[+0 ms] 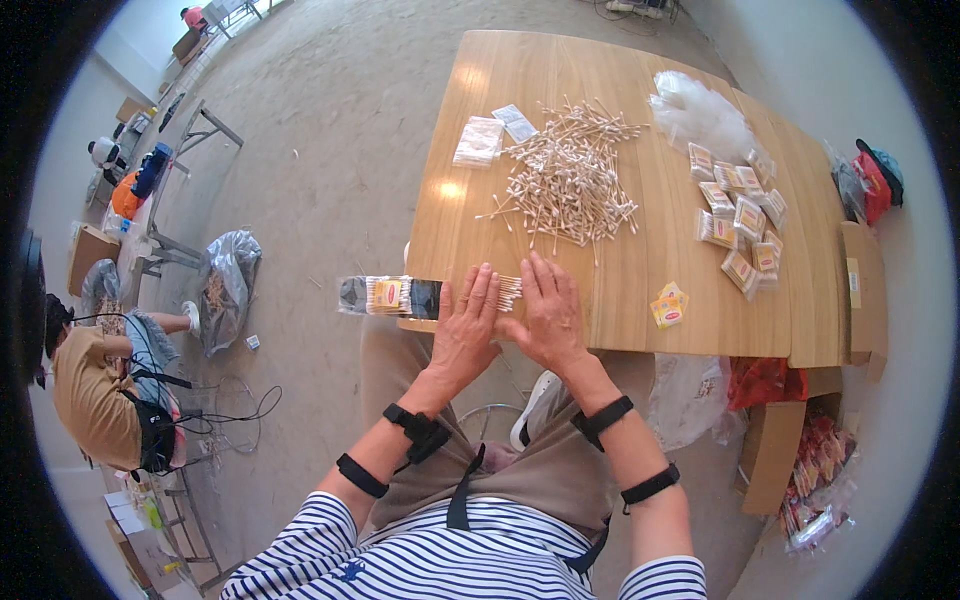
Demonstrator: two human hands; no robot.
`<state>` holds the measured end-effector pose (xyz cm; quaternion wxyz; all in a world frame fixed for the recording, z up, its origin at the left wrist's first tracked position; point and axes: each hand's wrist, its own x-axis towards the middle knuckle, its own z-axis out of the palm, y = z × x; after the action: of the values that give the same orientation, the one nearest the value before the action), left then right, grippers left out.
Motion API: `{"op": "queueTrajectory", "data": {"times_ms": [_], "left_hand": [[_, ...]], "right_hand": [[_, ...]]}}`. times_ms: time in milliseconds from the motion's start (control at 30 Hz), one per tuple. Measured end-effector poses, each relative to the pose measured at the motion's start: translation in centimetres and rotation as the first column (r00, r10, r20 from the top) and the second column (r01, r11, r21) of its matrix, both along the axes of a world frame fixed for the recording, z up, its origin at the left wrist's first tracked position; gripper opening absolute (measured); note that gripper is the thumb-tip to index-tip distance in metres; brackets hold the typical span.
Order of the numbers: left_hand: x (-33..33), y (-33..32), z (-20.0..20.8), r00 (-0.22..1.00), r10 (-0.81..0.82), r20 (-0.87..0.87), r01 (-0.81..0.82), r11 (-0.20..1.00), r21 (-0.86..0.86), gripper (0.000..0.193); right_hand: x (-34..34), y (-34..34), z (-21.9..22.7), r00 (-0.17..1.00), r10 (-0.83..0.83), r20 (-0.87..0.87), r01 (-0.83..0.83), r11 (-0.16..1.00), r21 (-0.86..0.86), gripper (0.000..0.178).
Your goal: Packing bunches of cotton swabs into small plastic packets.
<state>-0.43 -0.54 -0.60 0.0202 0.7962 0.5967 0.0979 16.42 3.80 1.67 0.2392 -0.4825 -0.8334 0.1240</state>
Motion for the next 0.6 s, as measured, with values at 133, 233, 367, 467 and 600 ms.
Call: {"op": "queueTrajectory", "data": {"times_ms": [133, 233, 367, 467, 600], "left_hand": [[0.2, -1.0, -0.2, 0.995, 0.09, 0.036, -0.091, 0.996, 0.015, 0.09], [0.6, -1.1, -0.8, 0.989, 0.125, -0.08, -0.117, 0.988, 0.102, 0.083], [1.2, -1.1, -1.5, 0.99, 0.14, -0.005, -0.139, 0.987, 0.077, 0.073], [1.5, -1.0, -2.2, 0.985, 0.173, -0.015, -0.17, 0.976, 0.135, 0.079], [1.2, -1.0, -2.4, 0.987, 0.159, -0.012, -0.156, 0.978, 0.136, 0.077]], "right_hand": [[0.6, -1.4, 0.9, 0.978, 0.101, 0.184, -0.068, 0.981, -0.18, 0.117], [-0.6, -1.9, -0.1, 0.946, 0.041, 0.32, 0.018, 0.984, -0.177, 0.119], [-3.0, -2.3, -1.7, 0.954, -0.048, 0.297, 0.102, 0.98, -0.17, 0.109], [-3.5, -2.0, -3.0, 0.933, -0.085, 0.35, 0.091, 0.996, -0.001, 0.104], [-3.7, -1.9, -3.2, 0.949, -0.085, 0.304, 0.089, 0.996, 0.003, 0.09]]}}
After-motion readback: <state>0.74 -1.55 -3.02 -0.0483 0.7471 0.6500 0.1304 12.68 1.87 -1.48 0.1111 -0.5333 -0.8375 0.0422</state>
